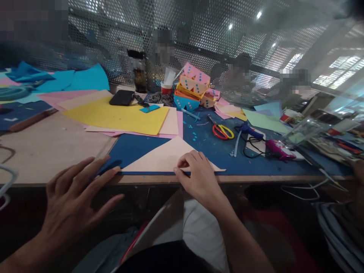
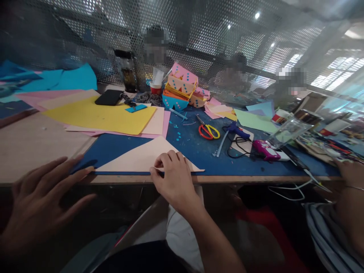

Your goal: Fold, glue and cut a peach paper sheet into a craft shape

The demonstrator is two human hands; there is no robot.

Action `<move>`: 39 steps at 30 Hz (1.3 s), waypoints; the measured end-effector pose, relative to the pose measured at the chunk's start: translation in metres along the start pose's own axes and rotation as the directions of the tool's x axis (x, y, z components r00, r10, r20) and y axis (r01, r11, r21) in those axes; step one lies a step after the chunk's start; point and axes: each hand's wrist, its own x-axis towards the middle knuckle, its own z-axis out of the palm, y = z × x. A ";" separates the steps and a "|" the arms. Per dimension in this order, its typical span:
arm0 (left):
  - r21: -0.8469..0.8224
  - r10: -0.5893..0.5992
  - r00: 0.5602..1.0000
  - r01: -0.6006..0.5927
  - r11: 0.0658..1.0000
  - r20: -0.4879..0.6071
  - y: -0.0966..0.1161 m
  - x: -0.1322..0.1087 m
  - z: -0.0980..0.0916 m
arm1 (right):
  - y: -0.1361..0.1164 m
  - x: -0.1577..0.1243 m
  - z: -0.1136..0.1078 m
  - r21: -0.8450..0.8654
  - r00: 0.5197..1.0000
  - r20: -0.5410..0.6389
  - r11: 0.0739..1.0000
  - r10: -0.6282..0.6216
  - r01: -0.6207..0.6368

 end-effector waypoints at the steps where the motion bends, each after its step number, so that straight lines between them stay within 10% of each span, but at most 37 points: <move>1: -0.003 -0.002 1.000 0.001 1.000 -0.025 0.007 0.002 0.000 | 0.000 0.000 0.000 -0.003 1.000 0.004 1.000 0.001 -0.001; 7: -0.057 0.359 0.931 -0.356 0.933 0.059 0.048 0.023 0.019 | -0.003 0.004 -0.002 -0.050 1.000 0.026 0.999 0.001 0.000; 12: -0.018 0.354 0.920 -0.357 0.934 0.167 0.053 0.030 0.037 | -0.001 0.004 -0.006 -0.071 0.999 0.047 0.997 -0.011 0.014; 39: 0.033 0.356 0.934 -0.356 0.934 0.024 0.050 0.027 0.046 | 0.070 -0.030 -0.054 0.148 0.999 -0.024 0.988 0.043 -0.039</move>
